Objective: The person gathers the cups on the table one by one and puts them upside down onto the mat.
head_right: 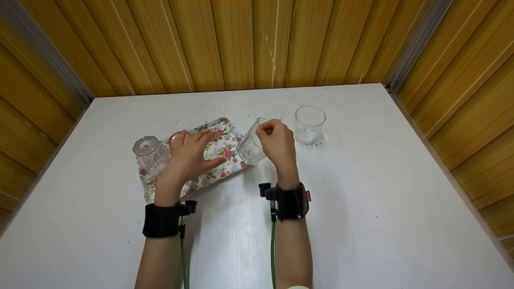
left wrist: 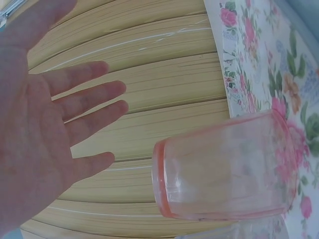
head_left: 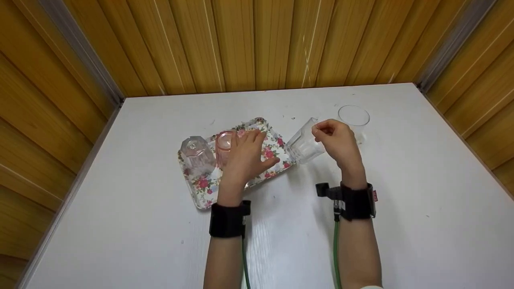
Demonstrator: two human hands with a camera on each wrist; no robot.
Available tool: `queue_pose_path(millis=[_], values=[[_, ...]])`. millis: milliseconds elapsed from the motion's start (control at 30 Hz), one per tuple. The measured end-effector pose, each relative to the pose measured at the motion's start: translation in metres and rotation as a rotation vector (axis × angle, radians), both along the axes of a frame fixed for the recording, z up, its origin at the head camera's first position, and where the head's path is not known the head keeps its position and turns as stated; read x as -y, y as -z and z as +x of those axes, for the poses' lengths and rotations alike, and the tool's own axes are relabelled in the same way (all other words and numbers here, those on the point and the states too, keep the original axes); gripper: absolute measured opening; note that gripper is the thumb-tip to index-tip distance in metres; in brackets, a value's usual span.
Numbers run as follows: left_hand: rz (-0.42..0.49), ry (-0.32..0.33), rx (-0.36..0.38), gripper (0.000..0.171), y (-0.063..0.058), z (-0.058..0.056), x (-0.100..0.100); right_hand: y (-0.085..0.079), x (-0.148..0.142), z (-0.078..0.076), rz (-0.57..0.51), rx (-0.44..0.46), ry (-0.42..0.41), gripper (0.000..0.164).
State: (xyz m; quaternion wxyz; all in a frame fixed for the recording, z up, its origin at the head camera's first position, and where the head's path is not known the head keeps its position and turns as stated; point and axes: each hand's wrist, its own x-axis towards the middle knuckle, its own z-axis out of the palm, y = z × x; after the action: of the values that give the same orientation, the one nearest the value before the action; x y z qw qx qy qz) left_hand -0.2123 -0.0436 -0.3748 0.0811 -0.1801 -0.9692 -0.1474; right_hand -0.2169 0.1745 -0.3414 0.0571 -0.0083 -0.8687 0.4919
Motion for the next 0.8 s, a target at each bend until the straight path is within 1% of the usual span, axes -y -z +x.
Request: queue_pose_path(millis=[167, 433, 600, 800], values=[[-0.014, 0.012, 0.005, 0.076, -0.001, 0.001, -0.003, -0.001, 0.001, 0.003, -0.014, -0.02, -0.01, 0.023], [-0.066, 0.024, -0.039, 0.072, -0.002, 0.002, -0.007, -0.002, 0.002, 0.004, -0.032, -0.027, -0.026, 0.022], [-0.101, 0.023, -0.025, 0.075, -0.002, 0.003, -0.011, -0.003, 0.003, 0.004, -0.036, -0.028, -0.033, 0.022], [-0.12, 0.024, 0.008, 0.076, -0.003, 0.003, -0.015, -0.003, 0.005, 0.004, -0.064, -0.028, -0.052, 0.022]])
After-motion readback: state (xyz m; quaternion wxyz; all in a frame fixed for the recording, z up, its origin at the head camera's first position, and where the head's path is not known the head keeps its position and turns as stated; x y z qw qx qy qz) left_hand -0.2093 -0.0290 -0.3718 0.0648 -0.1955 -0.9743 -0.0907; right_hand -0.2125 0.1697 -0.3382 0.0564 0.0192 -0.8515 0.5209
